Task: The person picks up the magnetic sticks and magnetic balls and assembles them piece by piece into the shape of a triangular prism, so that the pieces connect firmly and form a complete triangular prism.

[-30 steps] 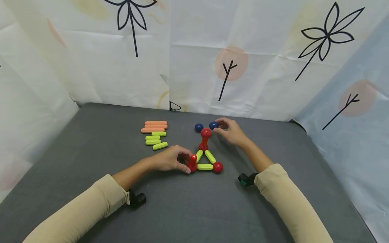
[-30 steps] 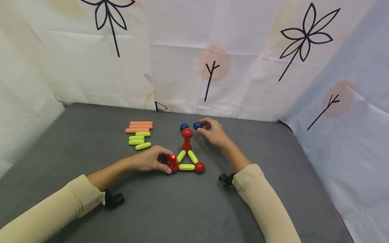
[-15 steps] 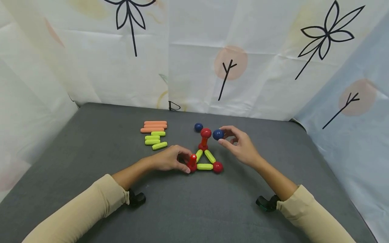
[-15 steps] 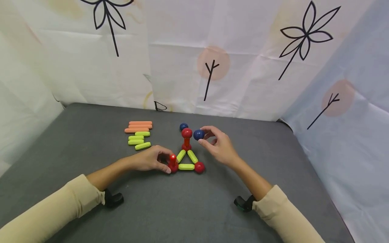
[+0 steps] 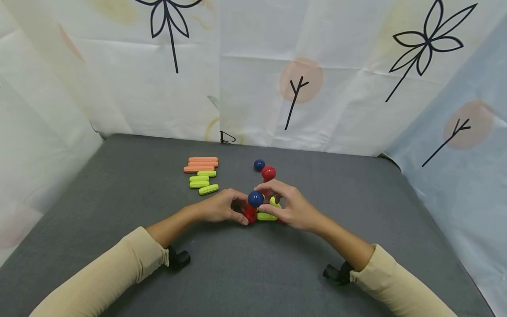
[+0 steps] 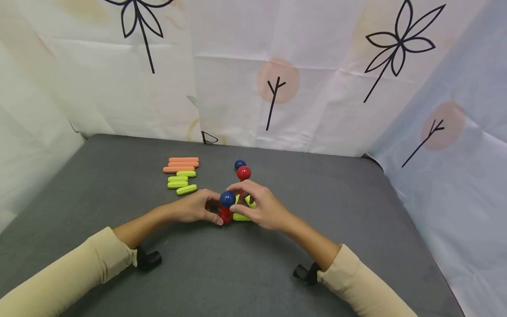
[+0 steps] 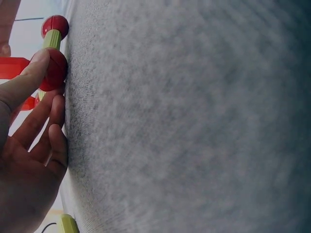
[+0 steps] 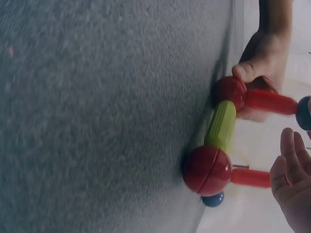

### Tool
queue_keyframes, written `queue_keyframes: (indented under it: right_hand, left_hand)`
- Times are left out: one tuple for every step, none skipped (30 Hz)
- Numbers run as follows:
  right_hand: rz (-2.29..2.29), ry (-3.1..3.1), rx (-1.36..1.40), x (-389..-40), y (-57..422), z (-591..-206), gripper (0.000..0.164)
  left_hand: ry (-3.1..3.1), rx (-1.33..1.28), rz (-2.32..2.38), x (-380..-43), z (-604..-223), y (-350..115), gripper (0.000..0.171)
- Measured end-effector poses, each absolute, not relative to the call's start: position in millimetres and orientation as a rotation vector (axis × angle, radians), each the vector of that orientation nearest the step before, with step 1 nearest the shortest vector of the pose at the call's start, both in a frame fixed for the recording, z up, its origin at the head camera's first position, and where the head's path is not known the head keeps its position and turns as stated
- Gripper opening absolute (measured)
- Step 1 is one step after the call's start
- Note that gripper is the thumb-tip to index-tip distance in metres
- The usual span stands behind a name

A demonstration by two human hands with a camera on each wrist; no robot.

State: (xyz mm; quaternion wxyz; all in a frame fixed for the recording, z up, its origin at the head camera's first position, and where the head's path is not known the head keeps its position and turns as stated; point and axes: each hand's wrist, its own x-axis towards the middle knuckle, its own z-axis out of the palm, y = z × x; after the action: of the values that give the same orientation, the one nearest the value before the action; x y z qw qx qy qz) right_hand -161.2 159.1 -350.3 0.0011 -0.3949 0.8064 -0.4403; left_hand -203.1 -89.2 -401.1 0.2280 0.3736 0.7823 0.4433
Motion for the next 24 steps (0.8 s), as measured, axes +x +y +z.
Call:
queue_keyframes:
  right_hand:
    - [-1.375,2.525,-1.243,-161,158,-351,0.037]
    - [-1.371,2.520,-1.242,-161,158,-351,0.037]
    - [-1.369,2.518,-1.241,-160,158,-350,0.037]
    - [-1.365,2.520,-1.238,-160,157,-350,0.037]
    - [-1.361,2.522,-1.237,-160,157,-350,0.037]
    - [-1.357,2.524,-1.242,-160,157,-350,0.037]
    - [-1.355,2.522,-1.248,-160,157,-350,0.037]
    - [-1.350,2.520,-1.254,-159,158,-350,0.038]
    - [-1.346,2.519,-1.262,-160,158,-350,0.039]
    - [-1.342,2.516,-1.262,-159,159,-350,0.040]
    - [-1.338,2.516,-1.259,-159,161,-351,0.041]
    - [-1.333,2.518,-1.250,-158,163,-351,0.041]
    - [-1.326,2.525,-1.233,-158,166,-352,0.041]
    - [-1.316,2.537,-1.211,-157,169,-353,0.041]
    - [-1.305,2.552,-1.183,-156,173,-355,0.040]
    - [-1.288,2.570,-1.153,-156,177,-356,0.039]
    - [-1.267,2.588,-1.128,-156,181,-359,0.039]
    - [-1.246,2.602,-1.097,-156,186,-361,0.038]
    - [-1.219,2.616,-1.067,-156,190,-363,0.039]
    - [-1.190,2.625,-1.037,-156,194,-365,0.039]
    - [-1.164,2.627,-1.010,-156,198,-368,0.040]
    - [-1.139,2.626,-0.986,-157,202,-370,0.041]
    - [-1.120,2.620,-0.964,-157,205,-372,0.041]
    - [-1.104,2.616,-0.942,-157,207,-373,0.043]
  left_hand:
    - [2.153,1.029,1.224,-203,-401,-89,0.037]
    - [2.153,1.027,1.226,-202,-401,-89,0.038]
    - [2.153,1.024,1.227,-202,-401,-89,0.040]
    - [2.152,1.023,1.227,-202,-401,-89,0.039]
    - [2.152,1.020,1.226,-202,-400,-89,0.039]
    - [2.152,1.021,1.226,-202,-400,-89,0.039]
    - [2.151,1.021,1.227,-202,-400,-89,0.039]
    - [2.151,1.021,1.226,-202,-400,-90,0.038]
    - [2.153,1.023,1.225,-201,-400,-90,0.038]
    - [2.155,1.024,1.224,-201,-400,-90,0.038]
    - [2.157,1.026,1.223,-201,-400,-90,0.038]
    - [2.159,1.027,1.222,-201,-400,-90,0.038]
    - [2.159,1.026,1.222,-201,-400,-90,0.038]
    - [2.160,1.025,1.221,-200,-400,-90,0.039]
    - [2.160,1.026,1.221,-200,-400,-89,0.039]
    - [2.158,1.026,1.221,-200,-399,-89,0.039]
    - [2.158,1.026,1.221,-200,-399,-89,0.040]
    - [2.159,1.024,1.218,-200,-398,-89,0.040]
    - [2.161,1.022,1.216,-200,-398,-89,0.040]
    - [2.164,1.021,1.212,-199,-398,-90,0.040]
    - [2.167,1.018,1.208,-199,-398,-90,0.040]
    - [2.171,1.017,1.205,-199,-398,-90,0.040]
    - [2.176,1.015,1.201,-199,-398,-90,0.041]
    - [2.181,1.013,1.198,-200,-398,-90,0.041]
